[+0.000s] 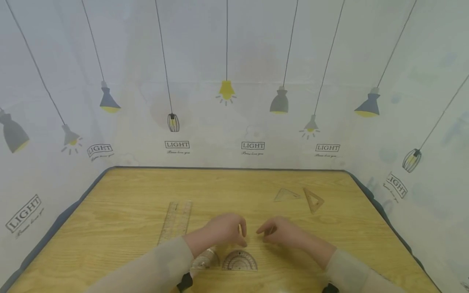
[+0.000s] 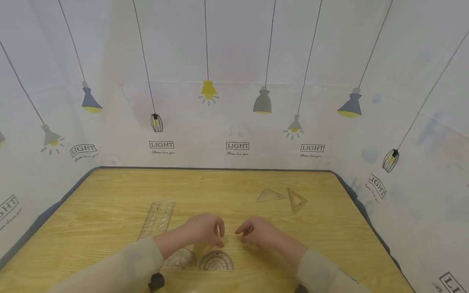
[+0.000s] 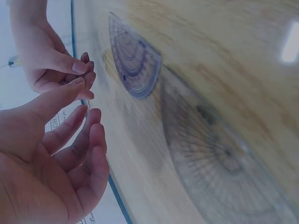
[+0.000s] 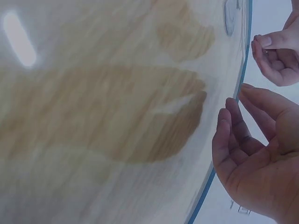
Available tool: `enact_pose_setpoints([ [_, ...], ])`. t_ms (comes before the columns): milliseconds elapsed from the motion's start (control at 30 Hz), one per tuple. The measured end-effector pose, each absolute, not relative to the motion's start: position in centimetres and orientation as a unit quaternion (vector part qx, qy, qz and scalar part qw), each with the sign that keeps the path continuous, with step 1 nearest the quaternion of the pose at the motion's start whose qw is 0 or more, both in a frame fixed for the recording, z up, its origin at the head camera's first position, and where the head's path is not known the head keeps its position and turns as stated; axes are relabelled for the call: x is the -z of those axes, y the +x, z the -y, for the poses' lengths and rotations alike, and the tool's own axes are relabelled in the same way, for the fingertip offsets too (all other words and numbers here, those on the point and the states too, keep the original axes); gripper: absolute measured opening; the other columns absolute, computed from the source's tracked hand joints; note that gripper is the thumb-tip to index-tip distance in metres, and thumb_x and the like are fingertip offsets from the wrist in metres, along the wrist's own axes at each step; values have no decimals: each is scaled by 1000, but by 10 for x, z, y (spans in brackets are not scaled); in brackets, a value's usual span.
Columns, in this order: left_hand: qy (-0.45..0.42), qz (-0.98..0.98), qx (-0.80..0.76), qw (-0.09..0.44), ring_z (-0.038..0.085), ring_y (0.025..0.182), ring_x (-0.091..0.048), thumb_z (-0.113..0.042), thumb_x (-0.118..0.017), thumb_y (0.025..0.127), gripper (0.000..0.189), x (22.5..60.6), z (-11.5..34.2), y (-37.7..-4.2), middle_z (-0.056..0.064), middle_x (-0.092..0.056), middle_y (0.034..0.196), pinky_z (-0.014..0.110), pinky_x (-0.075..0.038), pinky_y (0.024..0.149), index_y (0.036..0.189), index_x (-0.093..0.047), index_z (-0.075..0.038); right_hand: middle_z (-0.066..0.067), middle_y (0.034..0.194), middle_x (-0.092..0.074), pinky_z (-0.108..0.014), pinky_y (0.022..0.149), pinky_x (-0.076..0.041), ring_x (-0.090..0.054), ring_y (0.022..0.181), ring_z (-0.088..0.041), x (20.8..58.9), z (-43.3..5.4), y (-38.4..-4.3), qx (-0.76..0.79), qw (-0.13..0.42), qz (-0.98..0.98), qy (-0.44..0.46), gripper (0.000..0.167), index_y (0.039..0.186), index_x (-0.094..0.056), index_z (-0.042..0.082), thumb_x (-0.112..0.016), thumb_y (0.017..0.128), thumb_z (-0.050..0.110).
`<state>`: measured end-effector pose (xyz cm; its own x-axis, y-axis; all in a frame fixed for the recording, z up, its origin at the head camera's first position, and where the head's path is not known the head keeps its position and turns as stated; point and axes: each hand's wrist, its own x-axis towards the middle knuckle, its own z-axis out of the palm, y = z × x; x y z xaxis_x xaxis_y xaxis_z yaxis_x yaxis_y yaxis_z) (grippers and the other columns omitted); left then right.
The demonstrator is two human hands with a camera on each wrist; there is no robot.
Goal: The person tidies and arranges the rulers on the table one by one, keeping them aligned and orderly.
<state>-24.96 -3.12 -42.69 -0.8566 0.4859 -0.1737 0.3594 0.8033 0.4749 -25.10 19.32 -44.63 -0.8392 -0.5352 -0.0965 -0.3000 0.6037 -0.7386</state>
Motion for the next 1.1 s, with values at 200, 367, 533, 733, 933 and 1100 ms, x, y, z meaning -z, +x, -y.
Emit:
enact_pose_setpoints([
  [200,232,-937,-220,140,8,62,-55,-31,-83,76,20,428,16,-261,-11,-58,75,27,-47,57,83,-67,-21,-2,88,-66,-30,59,-52,-60,75,-16,445,-210,-260,371,135,-892,-222,27,110,-72,4,-72,83,3],
  [367,241,-938,-215,128,7,67,-55,-32,-83,77,20,430,3,-272,-11,-61,84,27,-48,61,84,-68,-21,-2,88,-66,-30,60,-51,-60,75,-15,442,-222,-265,371,117,-896,-215,28,112,-71,3,-71,84,4],
  [533,250,-938,-210,116,6,70,-54,-34,-83,76,19,433,-8,-280,-11,-63,90,28,-48,65,82,-68,-23,-2,88,-66,-31,62,-52,-61,77,-16,443,-234,-273,366,96,-902,-211,29,112,-70,1,-72,83,3],
  [733,240,-939,-217,115,9,77,-58,-35,-82,77,20,439,-24,-292,-9,-65,94,29,-50,72,83,-68,-23,-1,90,-66,-33,67,-52,-61,82,-17,443,-248,-285,352,84,-912,-192,30,112,-70,3,-74,83,5],
  [933,225,-943,-219,109,11,83,-59,-35,-83,76,21,440,-42,-307,-8,-66,95,30,-50,74,83,-68,-22,-3,91,-67,-34,70,-53,-63,83,-19,442,-258,-300,337,56,-921,-189,31,111,-70,1,-76,81,6],
  [1100,224,-944,-221,103,10,82,-59,-35,-82,77,21,441,-51,-316,-8,-67,96,29,-50,75,85,-69,-22,-8,94,-68,-36,71,-54,-64,85,-24,439,-264,-307,339,47,-924,-170,32,112,-69,-2,-76,81,5],
])
